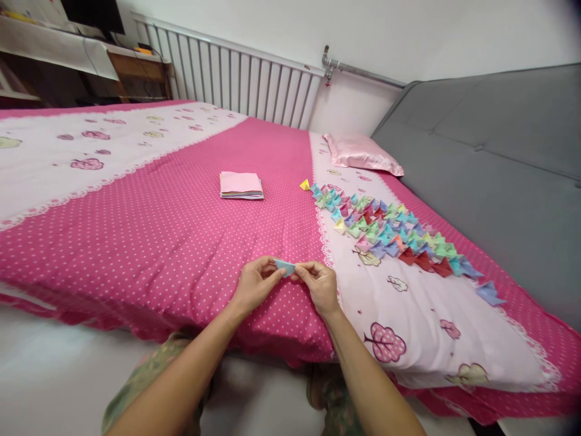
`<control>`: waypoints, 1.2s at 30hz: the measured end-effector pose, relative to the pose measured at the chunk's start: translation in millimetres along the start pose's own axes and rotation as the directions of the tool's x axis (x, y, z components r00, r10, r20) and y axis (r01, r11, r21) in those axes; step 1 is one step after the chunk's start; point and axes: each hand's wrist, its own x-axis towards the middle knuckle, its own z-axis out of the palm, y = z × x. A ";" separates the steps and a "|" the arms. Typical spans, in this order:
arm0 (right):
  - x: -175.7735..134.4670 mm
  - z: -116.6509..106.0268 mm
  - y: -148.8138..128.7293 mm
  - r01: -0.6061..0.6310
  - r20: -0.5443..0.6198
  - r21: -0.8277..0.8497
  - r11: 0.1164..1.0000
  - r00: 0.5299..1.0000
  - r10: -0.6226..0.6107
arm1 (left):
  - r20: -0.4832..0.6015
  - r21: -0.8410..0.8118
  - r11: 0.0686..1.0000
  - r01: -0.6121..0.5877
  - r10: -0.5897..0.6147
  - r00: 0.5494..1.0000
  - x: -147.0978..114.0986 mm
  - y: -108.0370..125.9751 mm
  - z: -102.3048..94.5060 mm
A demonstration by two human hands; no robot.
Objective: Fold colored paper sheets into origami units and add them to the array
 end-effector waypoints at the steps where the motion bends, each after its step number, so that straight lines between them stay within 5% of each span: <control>1: 0.0 0.2 0.4 0.000 -0.002 0.002 1.000 1.000 0.000 | 0.014 -0.005 1.000 0.008 -0.008 1.000 0.3 -0.8 0.4; 15: -2.5 1.9 -2.1 0.012 0.067 0.031 0.999 0.998 -0.014 | 0.047 0.025 0.999 0.034 -0.035 0.998 3.3 -6.9 -2.2; 24: 0.2 -4.2 -9.0 -0.054 0.181 0.069 0.996 0.983 0.041 | 0.179 -0.011 1.000 -0.017 0.019 0.984 4.1 -9.7 -5.2; 36: 1.3 -5.6 -6.4 -0.090 0.225 0.058 0.994 0.971 0.075 | 0.144 -0.065 0.997 -0.031 0.040 0.989 5.1 -5.5 -3.3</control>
